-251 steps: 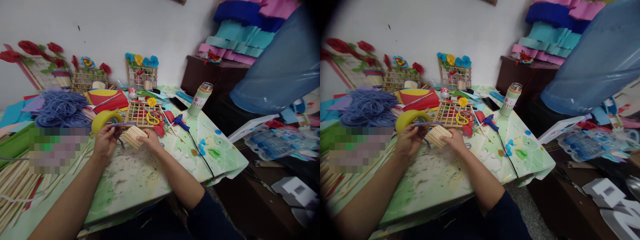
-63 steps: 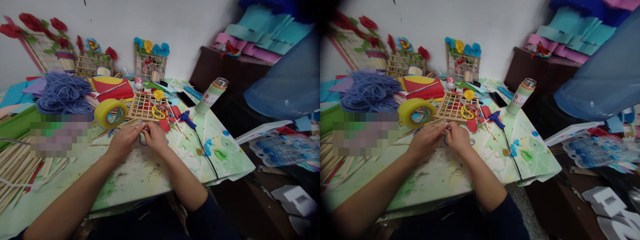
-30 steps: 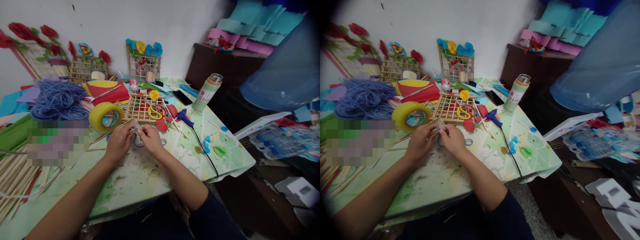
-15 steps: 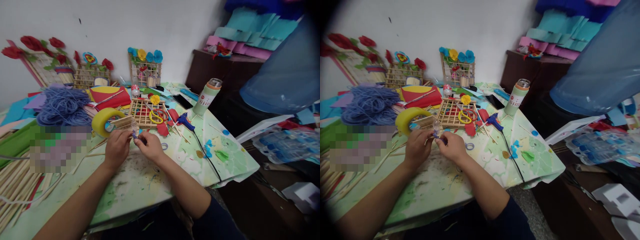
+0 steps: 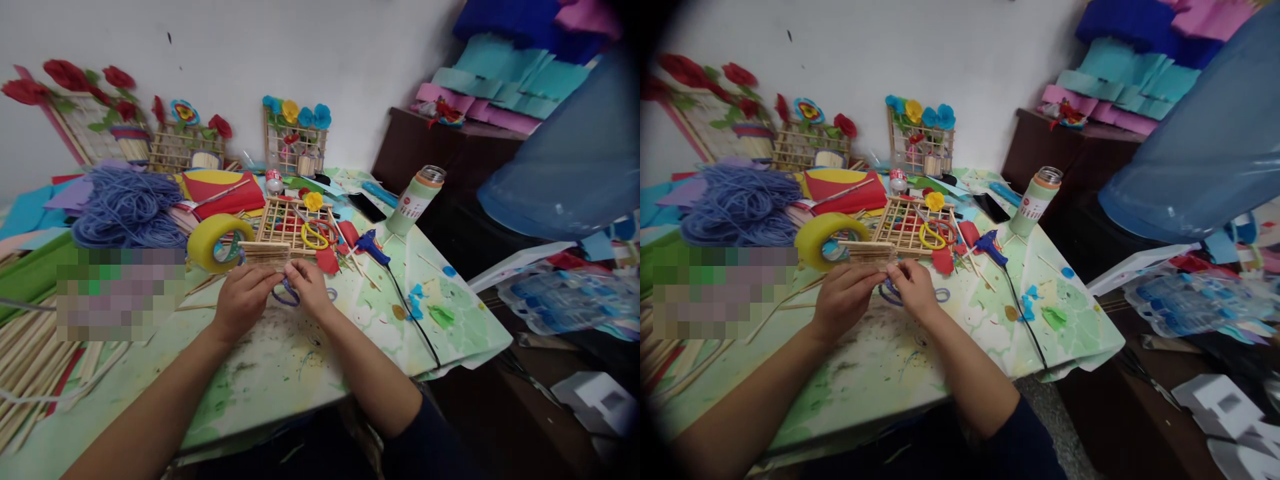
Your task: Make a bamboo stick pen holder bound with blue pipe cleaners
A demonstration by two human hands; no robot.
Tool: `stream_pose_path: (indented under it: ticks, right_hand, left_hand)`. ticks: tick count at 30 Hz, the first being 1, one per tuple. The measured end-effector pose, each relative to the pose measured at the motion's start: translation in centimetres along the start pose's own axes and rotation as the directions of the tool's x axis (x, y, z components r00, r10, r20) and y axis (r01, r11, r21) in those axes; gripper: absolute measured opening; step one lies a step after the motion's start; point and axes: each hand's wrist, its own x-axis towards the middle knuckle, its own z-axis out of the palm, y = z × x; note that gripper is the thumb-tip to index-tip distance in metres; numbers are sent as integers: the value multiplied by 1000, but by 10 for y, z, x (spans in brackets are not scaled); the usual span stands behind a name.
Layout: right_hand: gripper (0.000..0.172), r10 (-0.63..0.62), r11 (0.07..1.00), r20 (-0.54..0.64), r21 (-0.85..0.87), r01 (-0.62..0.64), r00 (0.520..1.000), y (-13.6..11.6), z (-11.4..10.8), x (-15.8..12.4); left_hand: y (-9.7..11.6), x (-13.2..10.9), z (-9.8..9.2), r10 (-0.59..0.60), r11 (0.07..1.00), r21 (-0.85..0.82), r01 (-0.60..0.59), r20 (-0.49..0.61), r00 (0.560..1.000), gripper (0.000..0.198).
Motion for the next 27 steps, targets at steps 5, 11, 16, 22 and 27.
stream_pose_path:
  ticks: [5, 11, 16, 22, 27]
  right_hand:
    - [37, 67, 981, 40, 181, -73, 997, -2, 3, -1]
    - [48, 185, 866, 202, 429, -257, 962, -3, 10, -1]
    - [50, 172, 896, 144, 388, -216, 974, -1, 10, 1]
    - [43, 191, 863, 174, 439, -249, 966, -6, 8, 2]
    - [44, 227, 844, 170, 457, -281, 959, -7, 7, 3]
  left_hand:
    - [0, -1, 1, -38, 999, -34, 39, 5, 999, 24]
    - [-6, 0, -2, -92, 995, 25, 92, 27, 995, 26]
    - [-11, -1, 2, -139, 990, 5, 139, 45, 989, 25]
    - [-7, 3, 1, -212, 974, -62, 218, 91, 973, 24]
    - [-8, 4, 1, -248, 958, -122, 261, 114, 962, 24]
